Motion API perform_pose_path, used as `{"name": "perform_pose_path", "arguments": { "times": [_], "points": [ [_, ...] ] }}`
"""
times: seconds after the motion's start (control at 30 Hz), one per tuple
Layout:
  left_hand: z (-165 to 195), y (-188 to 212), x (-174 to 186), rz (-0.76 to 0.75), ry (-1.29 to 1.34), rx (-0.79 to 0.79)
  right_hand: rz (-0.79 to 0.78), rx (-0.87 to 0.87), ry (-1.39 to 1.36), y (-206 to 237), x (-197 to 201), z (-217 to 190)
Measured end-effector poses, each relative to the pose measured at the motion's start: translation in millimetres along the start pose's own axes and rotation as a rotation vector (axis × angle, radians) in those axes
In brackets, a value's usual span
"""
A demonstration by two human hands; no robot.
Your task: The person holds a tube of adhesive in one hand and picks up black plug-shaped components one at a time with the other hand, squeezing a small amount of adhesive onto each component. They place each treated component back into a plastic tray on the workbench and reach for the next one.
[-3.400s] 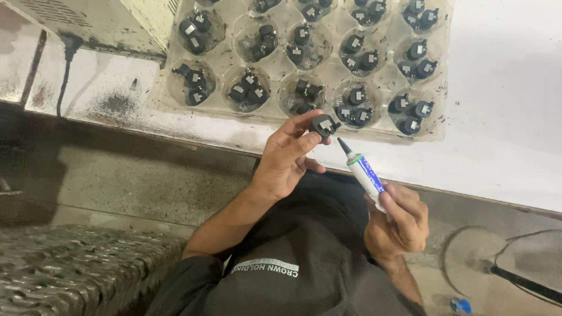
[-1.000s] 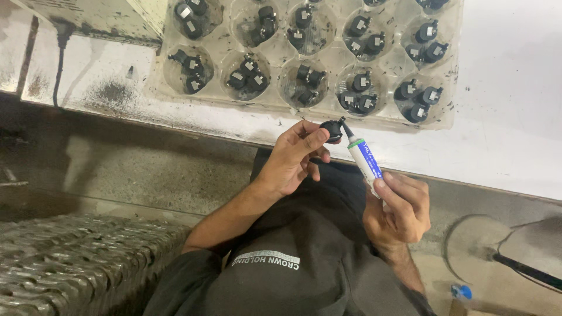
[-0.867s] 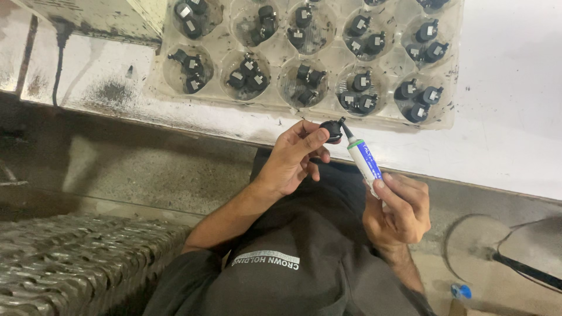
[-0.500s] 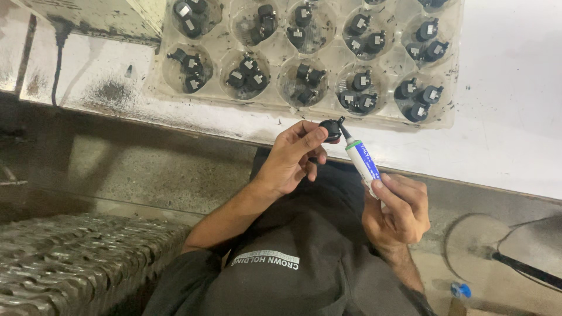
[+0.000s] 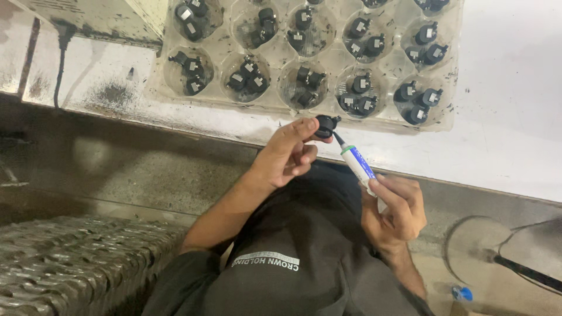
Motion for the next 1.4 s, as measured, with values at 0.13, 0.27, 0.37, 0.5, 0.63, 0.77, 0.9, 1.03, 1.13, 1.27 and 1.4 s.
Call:
{"name": "perform_pose_path", "arguments": {
  "times": [0.13,0.27,0.37,0.5,0.63,0.77,0.9,1.03,1.13,1.27,1.4],
  "points": [
    [56.3,-36.7,19.6,0.035,-0.561,-0.194,0.03,-0.054,0.023,1.5,1.7,11.0],
    [107.0,-94.3,28.0,0.18,-1.421,-0.527,0.123,-0.125,-0.065,8.3,4.4,19.6],
    [115.5,-132.4,21.5,0.25,-1.817,-0.772,0.201,-0.132,-0.064,13.3,5.2,23.2],
    [93.0,-150.1,21.0,0.246,-2.074,-0.939,0.25,-0.245,-0.146,20.8,7.9,30.7],
    [93.7,-154.0,31.7,0.245,-2.031,-0.899,0.308,-0.241,-0.259,21.5,8.7,38.3],
    [109.6,-148.8,36.2,0.397,-2.092,-0.878,0.354,-0.264,-0.455,19.2,4.5,43.3],
    [116.9,-146.6,35.2,0.493,-2.244,-0.727,0.422,-0.494,-0.634,19.9,4.5,51.6],
    [116.2,-147.5,30.1,0.502,-2.301,-0.648,0.54,-0.636,-0.907,18.2,8.7,60.9],
    [116.6,-144.8,22.0,0.462,-2.251,-0.592,0.572,-0.724,-1.008,16.0,10.2,65.9],
    [118.6,-114.8,-2.3,0.408,-2.085,-0.697,0.538,-0.773,-1.046,13.9,7.5,64.9],
    [93.4,-41.9,-27.6,0.229,-1.533,-0.811,0.517,-0.709,-0.977,17.7,-1.5,57.6]
  ]
}}
Point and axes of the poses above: each hand's wrist, its own y-axis away from the middle knuckle, its own x-axis out of the back of the hand, z = x × y, the point moved 4 cm from there along -y, towards the middle knuckle
